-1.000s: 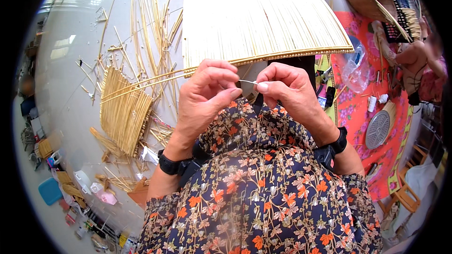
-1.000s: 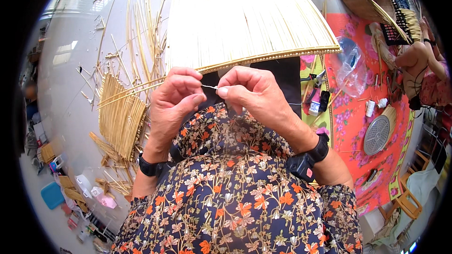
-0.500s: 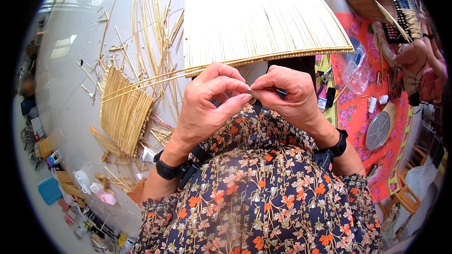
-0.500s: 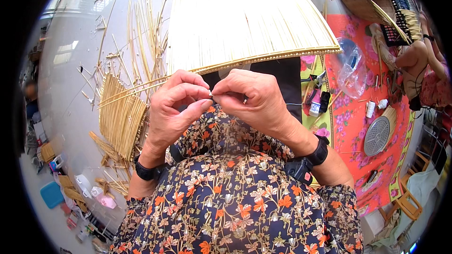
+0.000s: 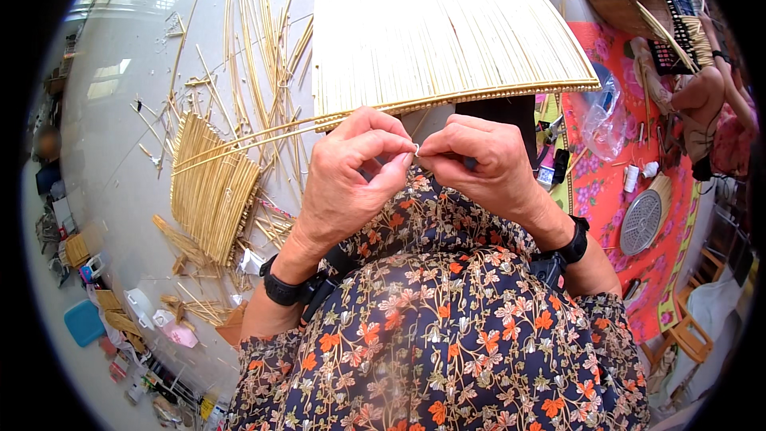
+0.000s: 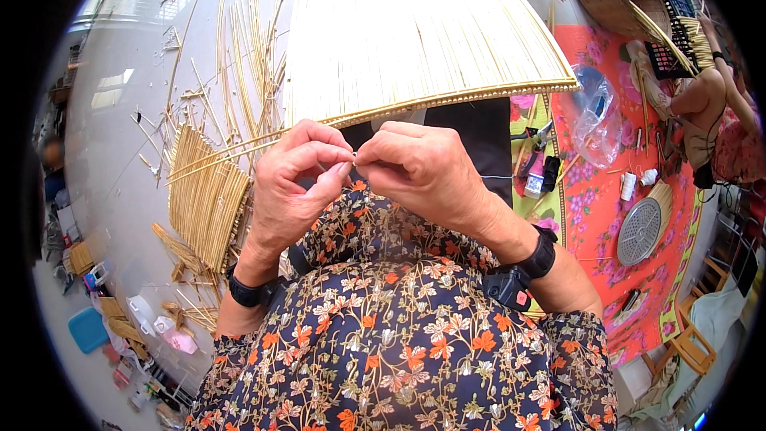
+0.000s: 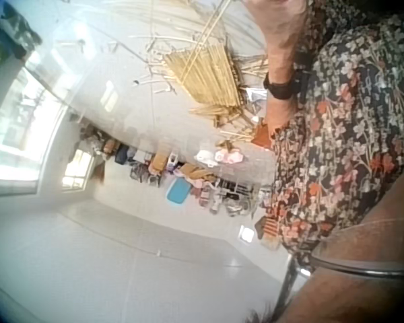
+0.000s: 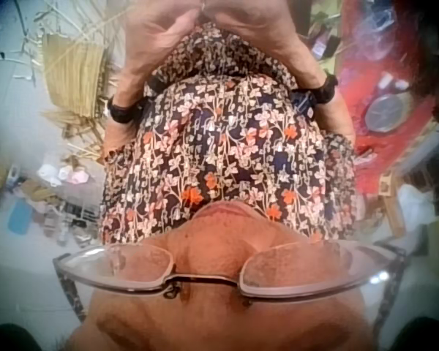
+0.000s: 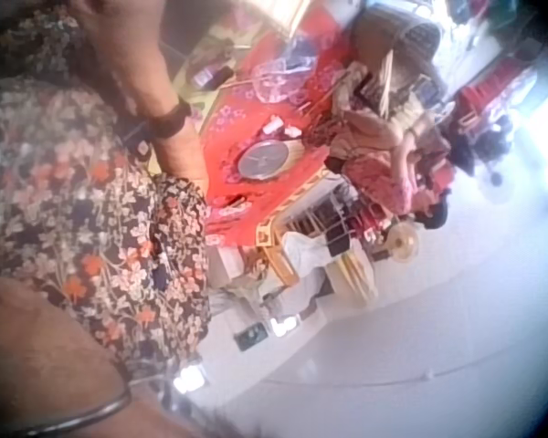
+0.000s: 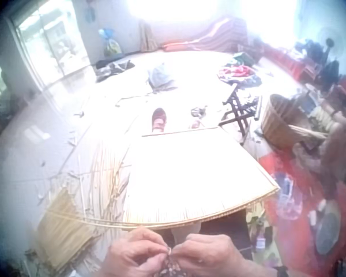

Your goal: The person weaves thin bamboo strips into a rectangular frame, securing the edges with thread and a needle. They use pliers to trim excess material and a measuring tape to check dimensions. The person works on the object while seated on the floor.

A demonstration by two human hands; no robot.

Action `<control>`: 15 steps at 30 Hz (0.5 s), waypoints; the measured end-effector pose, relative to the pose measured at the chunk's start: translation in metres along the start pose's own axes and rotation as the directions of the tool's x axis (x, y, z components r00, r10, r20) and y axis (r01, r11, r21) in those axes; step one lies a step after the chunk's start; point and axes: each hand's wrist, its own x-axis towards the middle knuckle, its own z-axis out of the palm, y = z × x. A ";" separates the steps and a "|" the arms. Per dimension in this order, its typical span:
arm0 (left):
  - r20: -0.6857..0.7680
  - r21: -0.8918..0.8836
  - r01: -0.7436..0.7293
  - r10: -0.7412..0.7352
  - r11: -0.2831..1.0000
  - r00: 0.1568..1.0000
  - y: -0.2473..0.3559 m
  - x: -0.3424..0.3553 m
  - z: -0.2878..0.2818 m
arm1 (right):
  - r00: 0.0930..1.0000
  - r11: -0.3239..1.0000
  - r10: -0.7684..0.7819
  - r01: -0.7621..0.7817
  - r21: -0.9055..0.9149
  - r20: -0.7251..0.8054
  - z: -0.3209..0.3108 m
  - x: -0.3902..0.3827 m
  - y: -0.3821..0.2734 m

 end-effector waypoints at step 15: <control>0.102 -0.385 0.110 -0.077 0.916 0.992 -0.005 -0.002 -0.009 | 0.875 0.704 0.449 -0.471 0.532 0.180 -0.004 -0.009 0.000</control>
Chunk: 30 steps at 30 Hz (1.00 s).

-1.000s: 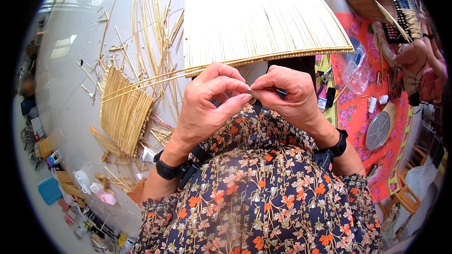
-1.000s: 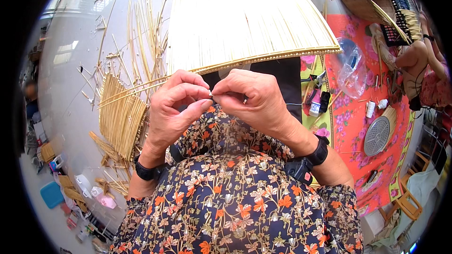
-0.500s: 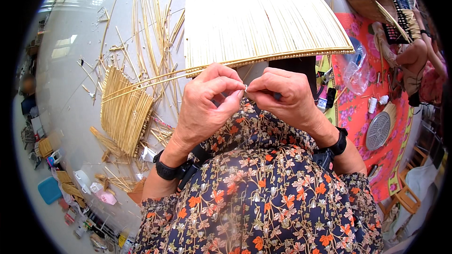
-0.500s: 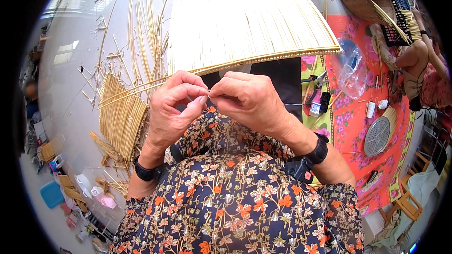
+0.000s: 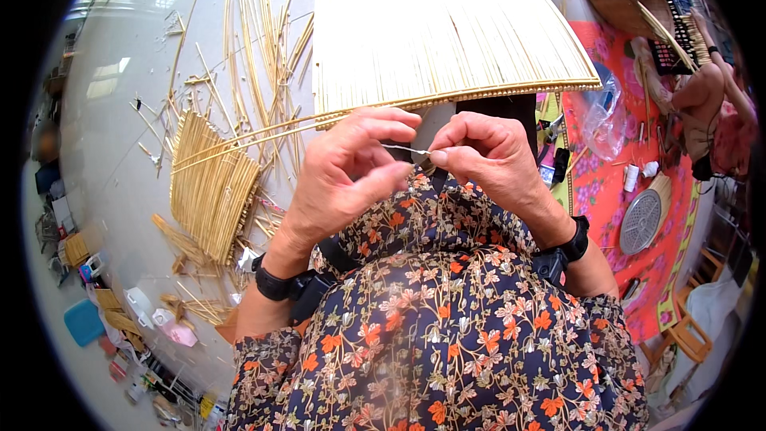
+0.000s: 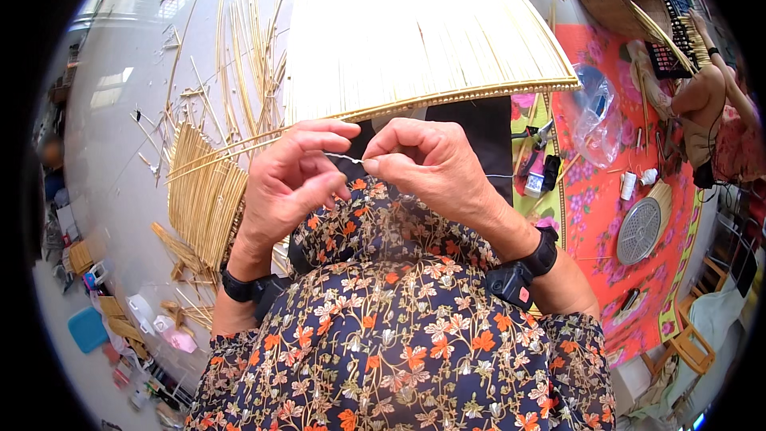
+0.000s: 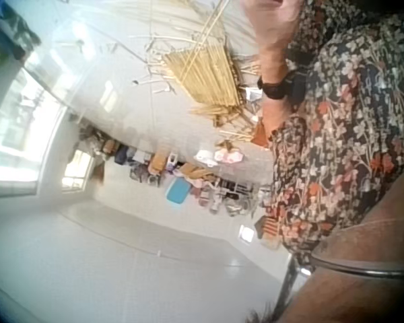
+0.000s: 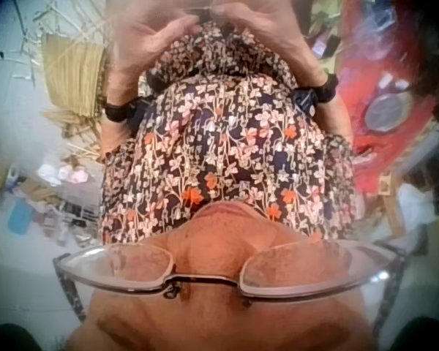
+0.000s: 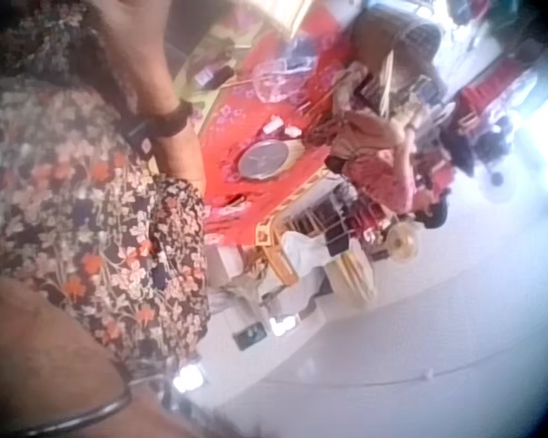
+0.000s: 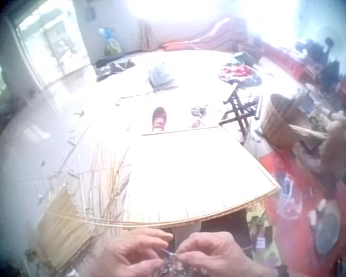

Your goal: The person weaves thin bamboo strips into a rectangular frame, securing the edges with thread and a needle. They use pliers to trim excess material and a measuring tape to check dimensions. The person works on the object while seated on the floor.

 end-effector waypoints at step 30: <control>-0.610 0.282 0.698 -0.438 0.658 0.660 -0.125 -0.153 -0.275 | 0.935 0.917 0.056 -0.187 -0.353 -0.350 -0.118 -0.096 0.073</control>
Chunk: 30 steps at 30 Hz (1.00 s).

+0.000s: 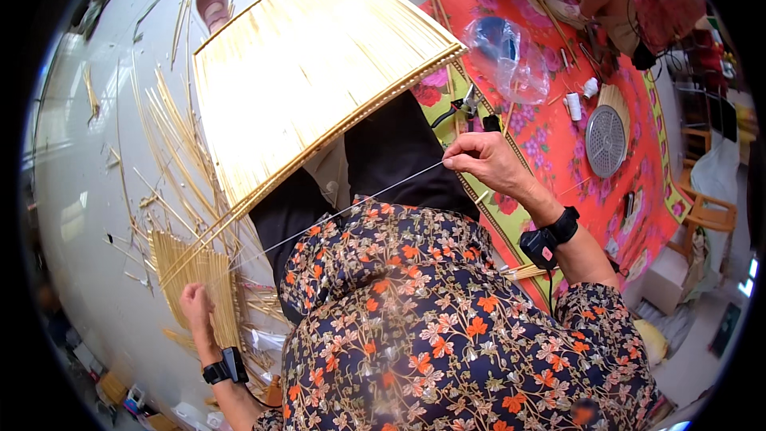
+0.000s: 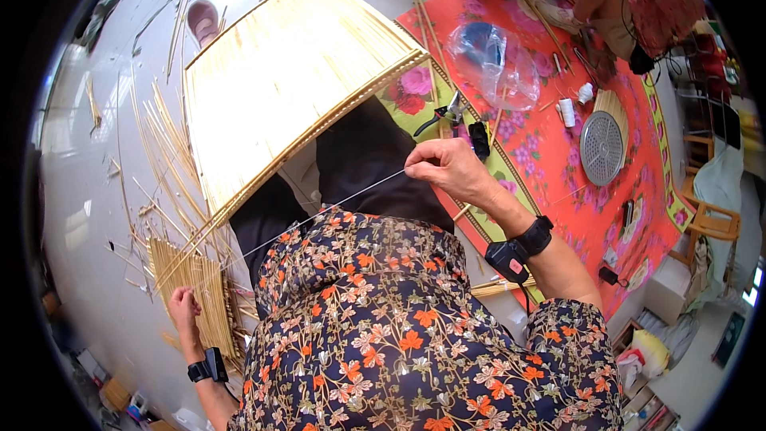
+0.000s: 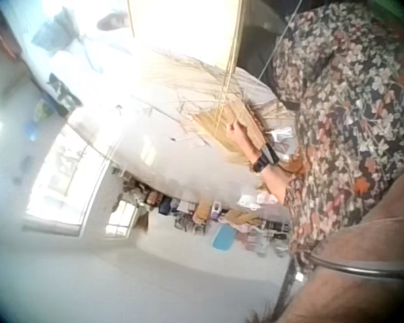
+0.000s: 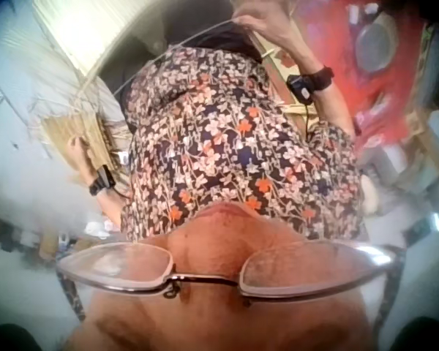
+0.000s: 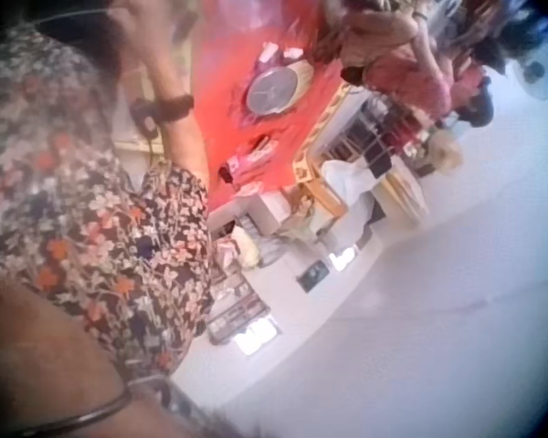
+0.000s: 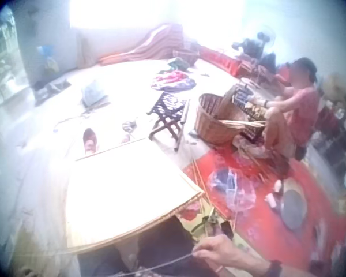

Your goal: The person weaves thin bamboo strips into a rectangular frame, securing the edges with thread and a needle. They use pliers to trim excess material and a measuring tape to check dimensions. The person works on the object while seated on the floor.

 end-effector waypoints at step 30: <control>0.803 0.035 -0.186 0.083 0.982 0.590 0.290 -0.105 0.180 | 0.839 0.895 0.429 -0.342 0.288 -0.335 0.027 0.176 0.181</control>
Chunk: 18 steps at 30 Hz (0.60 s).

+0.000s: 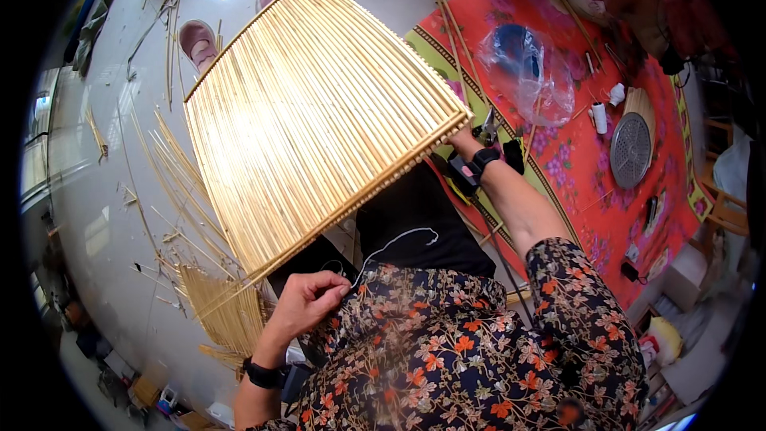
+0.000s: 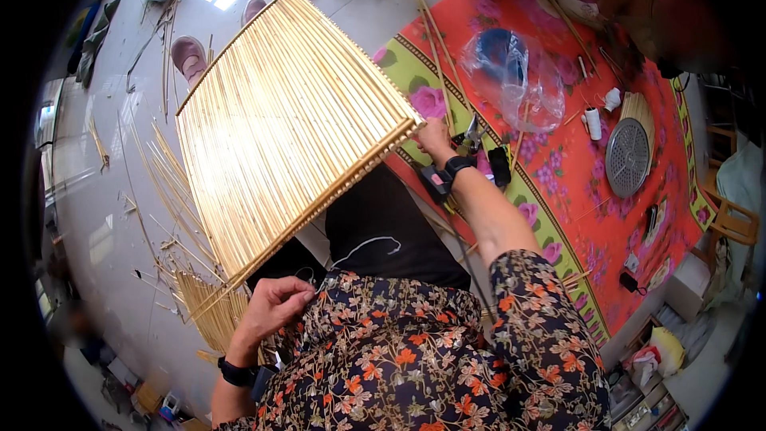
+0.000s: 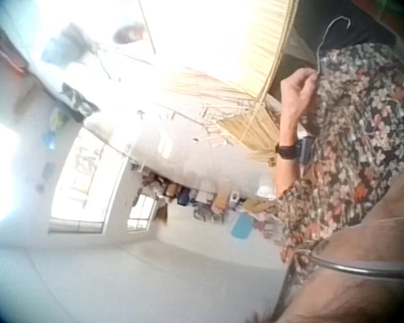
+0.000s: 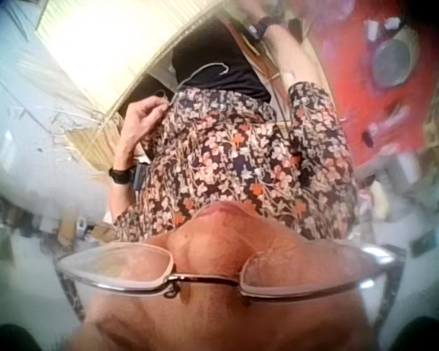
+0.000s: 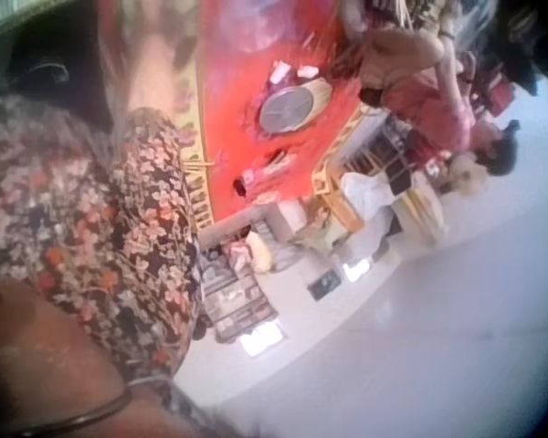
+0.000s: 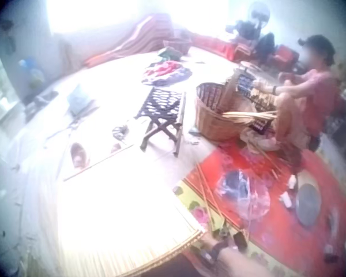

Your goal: The person weaves thin bamboo strips into a rectangular frame, securing the edges with thread and a needle. They use pliers to trim excess material and a measuring tape to check dimensions. The person works on the object while seated on the floor.

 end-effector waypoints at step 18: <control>-0.039 -0.197 0.110 -0.120 0.974 0.992 -0.009 -0.018 0.009 | 0.991 0.949 -0.132 0.121 -0.292 -0.019 0.024 -0.029 0.071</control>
